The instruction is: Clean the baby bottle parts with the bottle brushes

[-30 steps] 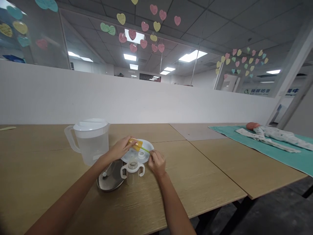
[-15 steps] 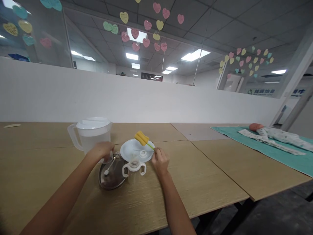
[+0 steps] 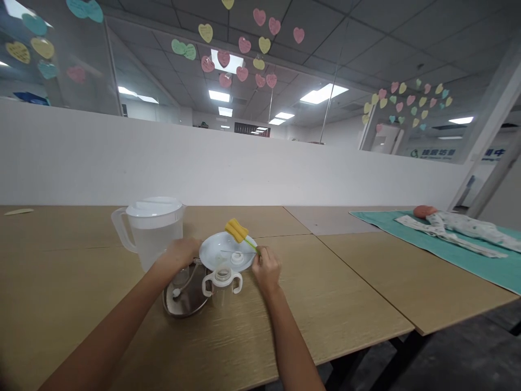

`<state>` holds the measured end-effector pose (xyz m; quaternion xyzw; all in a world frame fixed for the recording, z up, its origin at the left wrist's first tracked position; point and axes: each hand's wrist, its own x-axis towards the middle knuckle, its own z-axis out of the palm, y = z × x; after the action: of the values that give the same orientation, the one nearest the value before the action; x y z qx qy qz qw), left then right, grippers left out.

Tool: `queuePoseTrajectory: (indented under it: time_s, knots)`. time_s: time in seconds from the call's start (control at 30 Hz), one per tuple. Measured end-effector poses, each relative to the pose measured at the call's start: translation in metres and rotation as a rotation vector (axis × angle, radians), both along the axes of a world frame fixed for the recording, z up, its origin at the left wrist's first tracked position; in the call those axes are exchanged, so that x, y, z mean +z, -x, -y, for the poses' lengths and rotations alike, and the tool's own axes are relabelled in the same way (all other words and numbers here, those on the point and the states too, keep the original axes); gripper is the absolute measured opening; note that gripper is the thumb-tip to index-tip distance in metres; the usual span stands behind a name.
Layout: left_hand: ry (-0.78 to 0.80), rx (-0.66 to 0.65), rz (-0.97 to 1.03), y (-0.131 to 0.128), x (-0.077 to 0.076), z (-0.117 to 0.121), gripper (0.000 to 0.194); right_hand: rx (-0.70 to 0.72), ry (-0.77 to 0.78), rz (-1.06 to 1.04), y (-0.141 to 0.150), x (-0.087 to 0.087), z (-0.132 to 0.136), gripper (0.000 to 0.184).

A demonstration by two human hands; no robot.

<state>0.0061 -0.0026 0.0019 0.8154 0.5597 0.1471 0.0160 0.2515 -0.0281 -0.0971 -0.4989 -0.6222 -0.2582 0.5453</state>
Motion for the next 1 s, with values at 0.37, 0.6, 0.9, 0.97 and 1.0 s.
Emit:
queuePoseTrajectory:
  time_s: [0.37, 0.6, 0.9, 0.97, 1.0]
  knots:
    - [0.035, -0.239, -0.055, -0.032, -0.028, -0.007, 0.017, -0.032, -0.029, -0.013, -0.001, -0.001, -0.002, 0.019]
    - [-0.016, -0.158, 0.150, -0.036, -0.040, -0.019, 0.013, 0.011, -0.021, 0.009, -0.004, -0.001, 0.000, 0.018]
    - [0.061, -0.210, 0.850, -0.032, 0.000, -0.017, 0.036, 0.030, -0.005, 0.051, -0.009, -0.003, 0.002, 0.019]
    - [0.059, -0.261, 0.977, -0.029, 0.014, -0.009, 0.038, -0.073, -0.002, 0.005, -0.010, -0.003, 0.000, 0.019]
    - [0.034, -0.271, 0.987, -0.028, 0.020, -0.005, 0.037, -0.097, -0.014, -0.013, -0.010, -0.003, 0.000, 0.018]
